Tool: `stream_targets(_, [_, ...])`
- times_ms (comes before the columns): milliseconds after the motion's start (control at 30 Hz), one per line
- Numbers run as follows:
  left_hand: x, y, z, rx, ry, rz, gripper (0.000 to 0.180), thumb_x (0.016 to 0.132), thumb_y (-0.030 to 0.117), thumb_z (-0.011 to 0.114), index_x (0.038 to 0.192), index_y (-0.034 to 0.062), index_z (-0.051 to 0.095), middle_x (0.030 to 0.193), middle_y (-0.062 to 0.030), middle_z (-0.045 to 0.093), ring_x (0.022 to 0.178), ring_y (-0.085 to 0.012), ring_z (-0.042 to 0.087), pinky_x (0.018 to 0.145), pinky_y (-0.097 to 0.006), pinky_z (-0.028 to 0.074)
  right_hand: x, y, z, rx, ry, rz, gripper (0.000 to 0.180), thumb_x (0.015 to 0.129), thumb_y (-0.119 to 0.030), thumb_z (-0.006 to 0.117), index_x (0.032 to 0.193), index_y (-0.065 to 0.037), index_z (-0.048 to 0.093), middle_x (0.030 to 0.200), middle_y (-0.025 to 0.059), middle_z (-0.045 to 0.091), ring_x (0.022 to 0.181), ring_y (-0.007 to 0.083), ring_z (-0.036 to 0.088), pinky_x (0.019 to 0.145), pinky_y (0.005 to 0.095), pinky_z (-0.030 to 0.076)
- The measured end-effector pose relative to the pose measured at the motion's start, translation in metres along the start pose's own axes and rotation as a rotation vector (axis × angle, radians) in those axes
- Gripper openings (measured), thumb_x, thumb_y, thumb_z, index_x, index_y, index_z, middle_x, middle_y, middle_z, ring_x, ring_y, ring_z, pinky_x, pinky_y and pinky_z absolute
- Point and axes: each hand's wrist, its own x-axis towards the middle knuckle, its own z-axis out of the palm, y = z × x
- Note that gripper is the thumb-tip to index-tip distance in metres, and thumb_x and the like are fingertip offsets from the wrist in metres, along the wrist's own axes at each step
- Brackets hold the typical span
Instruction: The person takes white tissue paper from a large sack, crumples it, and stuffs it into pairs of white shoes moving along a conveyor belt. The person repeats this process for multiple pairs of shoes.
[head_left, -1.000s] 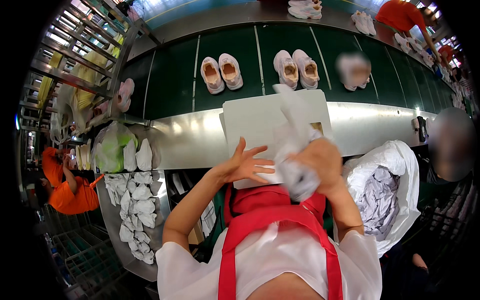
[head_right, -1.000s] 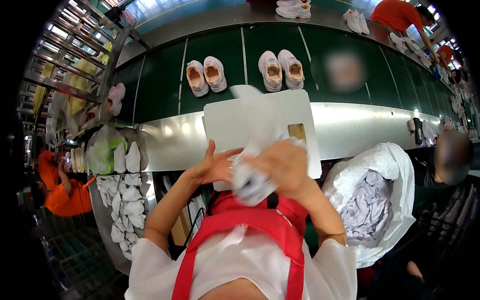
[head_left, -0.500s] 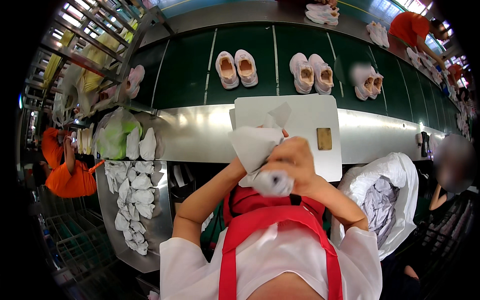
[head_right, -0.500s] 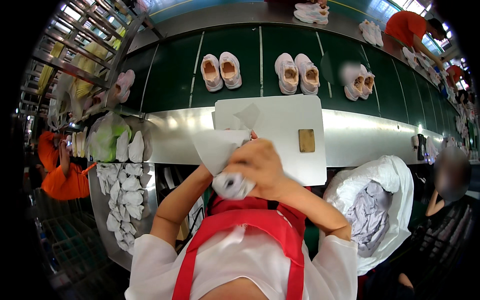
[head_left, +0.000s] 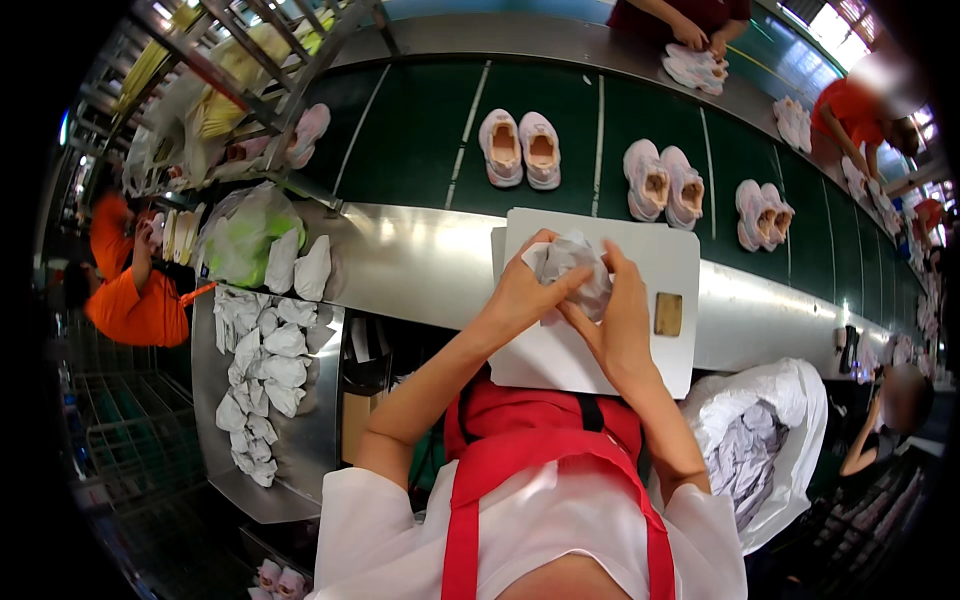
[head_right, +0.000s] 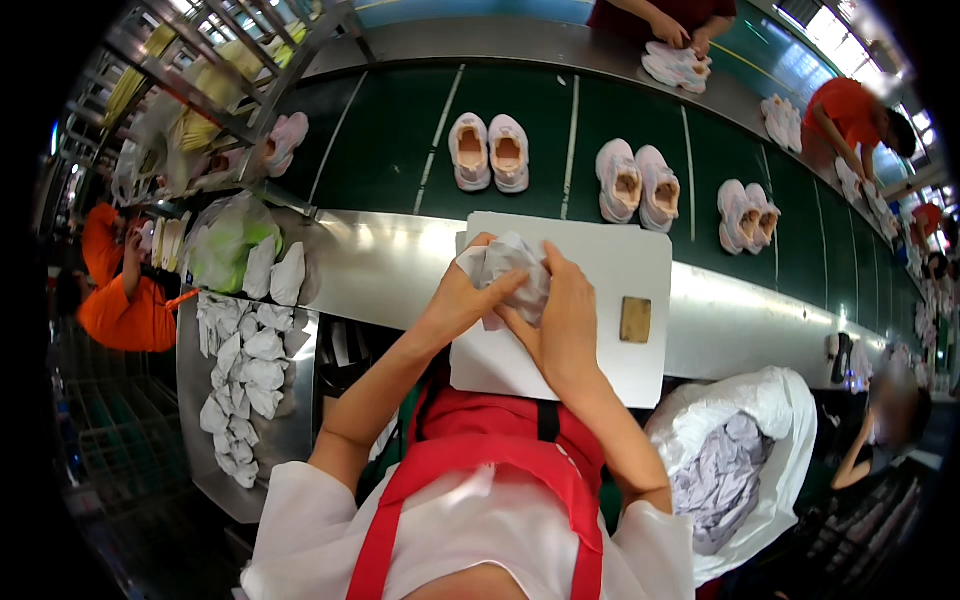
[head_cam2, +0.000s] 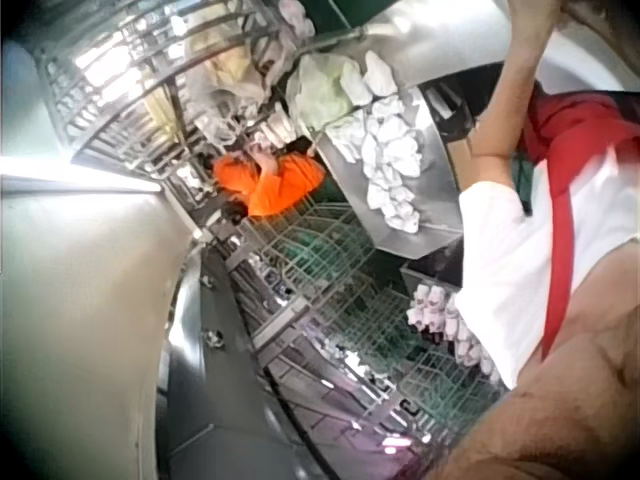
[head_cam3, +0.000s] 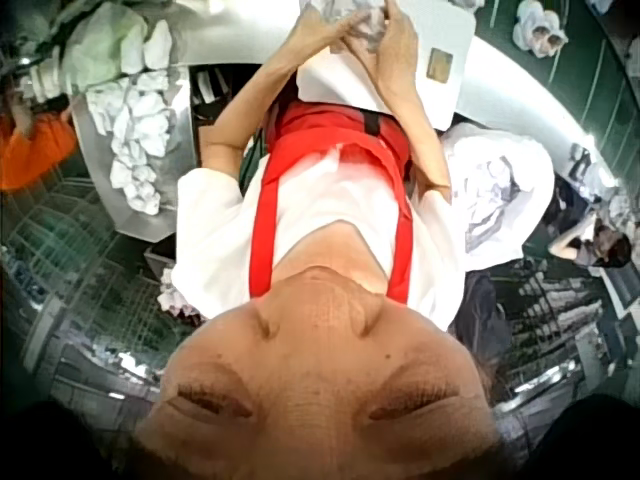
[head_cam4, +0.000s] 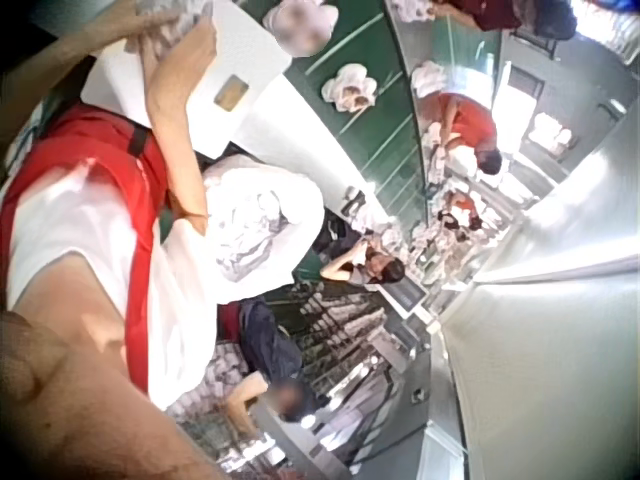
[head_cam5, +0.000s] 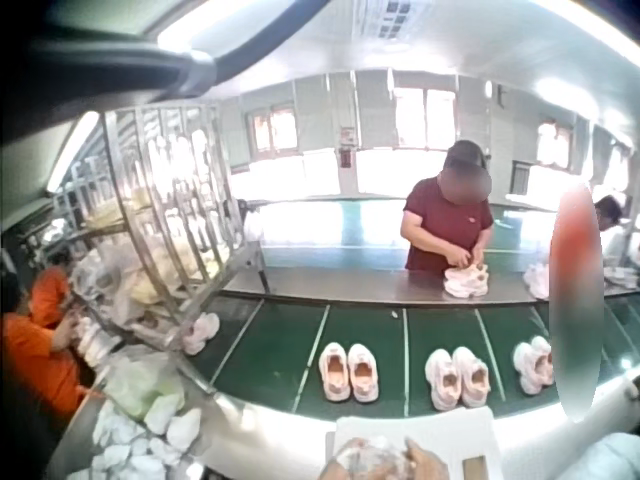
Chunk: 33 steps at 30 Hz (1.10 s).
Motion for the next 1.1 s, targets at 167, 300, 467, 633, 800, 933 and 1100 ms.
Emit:
stream_targets(167, [0.018,-0.029,0.008,0.06,0.249,0.171,0.042,0.082,0.022,0.069,0.109,-0.0049,0.053,0.093,-0.0085,0.061,0.079,-0.0141,0.058,0.07,-0.027,0.05,-0.008,-0.002,0.027,0.081,-0.059,0.16,0.081,0.069,-0.019,0.078,0.133,0.0,0.034,0.124,0.0226,0.046,0.108,0.0388,0.051,0.088,0.0391,0.044])
stream_targets(300, [0.028,-0.024,0.012,0.384,0.469,0.475,0.041,0.08,0.024,0.071,0.107,-0.002,0.056,0.099,-0.0115,0.061,0.091,-0.015,0.056,0.082,-0.029,0.046,0.002,0.005,0.042,0.313,-0.184,0.274,0.067,0.074,-0.009,0.067,0.132,-0.001,0.035,0.116,0.018,0.053,0.104,0.0311,0.055,0.09,0.0364,0.044])
stream_targets(467, [0.057,-0.025,0.005,-0.4,-0.046,-0.062,0.029,0.085,0.025,0.067,0.094,-0.0018,0.06,0.084,-0.0096,0.065,0.088,-0.0179,0.064,0.086,-0.029,0.045,0.022,0.031,0.055,0.536,-0.412,0.304,0.066,0.078,-0.012,0.063,0.135,-0.001,0.032,0.118,0.0138,0.053,0.103,0.0253,0.056,0.09,0.0332,0.044])
stream_targets(633, [0.079,-0.032,-0.019,-0.671,0.29,0.052,0.028,0.089,0.023,0.063,0.07,0.0068,0.053,0.055,-0.0025,0.054,0.056,-0.0121,0.057,0.074,-0.027,0.05,0.039,0.01,0.052,0.421,-0.214,0.281,0.058,0.079,-0.008,0.064,0.13,0.001,0.04,0.112,0.0167,0.057,0.1,0.0273,0.058,0.089,0.0349,0.045])
stream_targets(800, [0.124,-0.049,-0.013,-0.491,0.309,-0.016,0.054,0.092,0.045,0.051,0.052,0.009,0.046,0.046,-0.0019,0.047,0.043,-0.0122,0.048,0.051,-0.025,0.044,0.051,0.036,0.071,0.198,-0.163,0.229,0.046,0.082,-0.011,0.063,0.125,-0.004,0.047,0.097,0.0228,0.061,0.089,0.0312,0.063,0.079,0.0375,0.048])
stream_targets(933, [0.216,-0.129,-0.06,0.475,0.408,0.413,0.021,0.093,0.018,0.044,0.097,0.0036,0.058,0.099,-0.0134,0.06,0.091,-0.0249,0.058,0.084,-0.035,0.045,0.086,0.093,0.063,-0.143,-0.139,0.216,0.033,0.081,-0.019,0.065,0.11,-0.007,0.052,0.083,0.0217,0.063,0.076,0.039,0.062,0.068,0.0407,0.048])
stream_targets(1100, [0.298,-0.122,-0.071,0.793,0.276,0.487,0.045,0.08,0.007,0.06,0.123,-0.0013,0.048,0.118,-0.0212,0.054,0.111,-0.0359,0.052,0.096,-0.039,0.04,0.136,0.164,0.073,-0.387,-0.093,0.189,0.036,0.074,-0.03,0.07,0.095,-0.008,0.052,0.07,0.0178,0.064,0.064,0.0365,0.063,0.057,0.0442,0.049])
